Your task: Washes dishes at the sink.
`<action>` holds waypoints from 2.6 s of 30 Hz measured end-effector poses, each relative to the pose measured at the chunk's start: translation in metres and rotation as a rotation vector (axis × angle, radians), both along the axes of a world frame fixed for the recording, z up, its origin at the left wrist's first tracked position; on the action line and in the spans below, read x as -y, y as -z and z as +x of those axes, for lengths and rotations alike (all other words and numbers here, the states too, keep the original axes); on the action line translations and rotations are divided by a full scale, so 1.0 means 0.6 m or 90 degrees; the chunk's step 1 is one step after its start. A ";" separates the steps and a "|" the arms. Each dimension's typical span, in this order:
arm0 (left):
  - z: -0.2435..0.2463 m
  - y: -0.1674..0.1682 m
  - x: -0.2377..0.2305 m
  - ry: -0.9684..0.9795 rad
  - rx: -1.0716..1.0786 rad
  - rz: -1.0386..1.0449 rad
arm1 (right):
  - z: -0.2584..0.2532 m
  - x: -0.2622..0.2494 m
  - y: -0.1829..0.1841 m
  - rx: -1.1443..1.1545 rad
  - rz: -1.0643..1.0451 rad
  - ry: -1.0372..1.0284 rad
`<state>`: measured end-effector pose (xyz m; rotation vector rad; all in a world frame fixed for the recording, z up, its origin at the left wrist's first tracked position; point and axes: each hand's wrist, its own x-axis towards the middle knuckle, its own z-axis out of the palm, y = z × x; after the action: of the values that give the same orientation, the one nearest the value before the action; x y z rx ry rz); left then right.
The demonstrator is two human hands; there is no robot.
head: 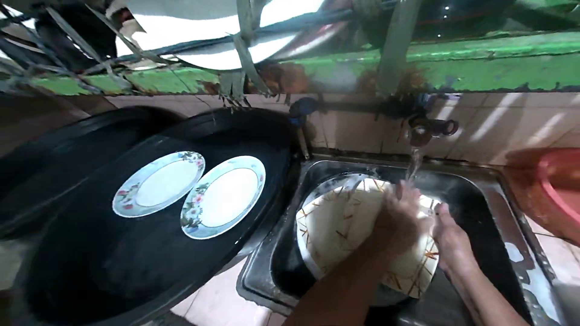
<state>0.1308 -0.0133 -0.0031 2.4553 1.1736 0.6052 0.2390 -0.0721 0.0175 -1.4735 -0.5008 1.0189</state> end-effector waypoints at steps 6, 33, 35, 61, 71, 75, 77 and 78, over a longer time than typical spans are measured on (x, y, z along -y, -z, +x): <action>-0.075 -0.052 0.101 0.334 -0.169 -0.013 | 0.049 -0.017 -0.021 -0.001 -0.102 0.043; -0.180 -0.202 0.024 -0.191 0.375 -0.225 | 0.014 -0.094 -0.048 -0.051 -0.224 -0.295; -0.223 -0.220 0.051 -0.094 0.239 0.044 | -0.030 -0.088 0.015 0.016 -0.273 -0.423; -0.183 0.054 0.018 -0.021 -0.228 -0.236 | 0.057 0.027 0.083 0.075 -0.043 0.040; -0.015 0.068 0.082 0.157 0.091 0.075 | 0.017 0.010 0.059 0.033 0.051 0.029; -0.080 0.039 0.029 0.001 -0.087 -0.051 | 0.052 0.015 0.034 0.132 -0.019 0.015; -0.068 0.036 -0.012 -0.099 -0.113 -0.028 | 0.021 0.009 0.029 0.099 -0.036 -0.014; -0.053 0.032 -0.018 -0.109 -0.071 -0.024 | -0.001 0.003 0.026 0.070 -0.031 -0.024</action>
<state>0.0989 -0.0027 -0.0224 2.4009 1.4367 0.4932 0.2381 -0.0736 0.0019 -1.5750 -0.5871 0.9900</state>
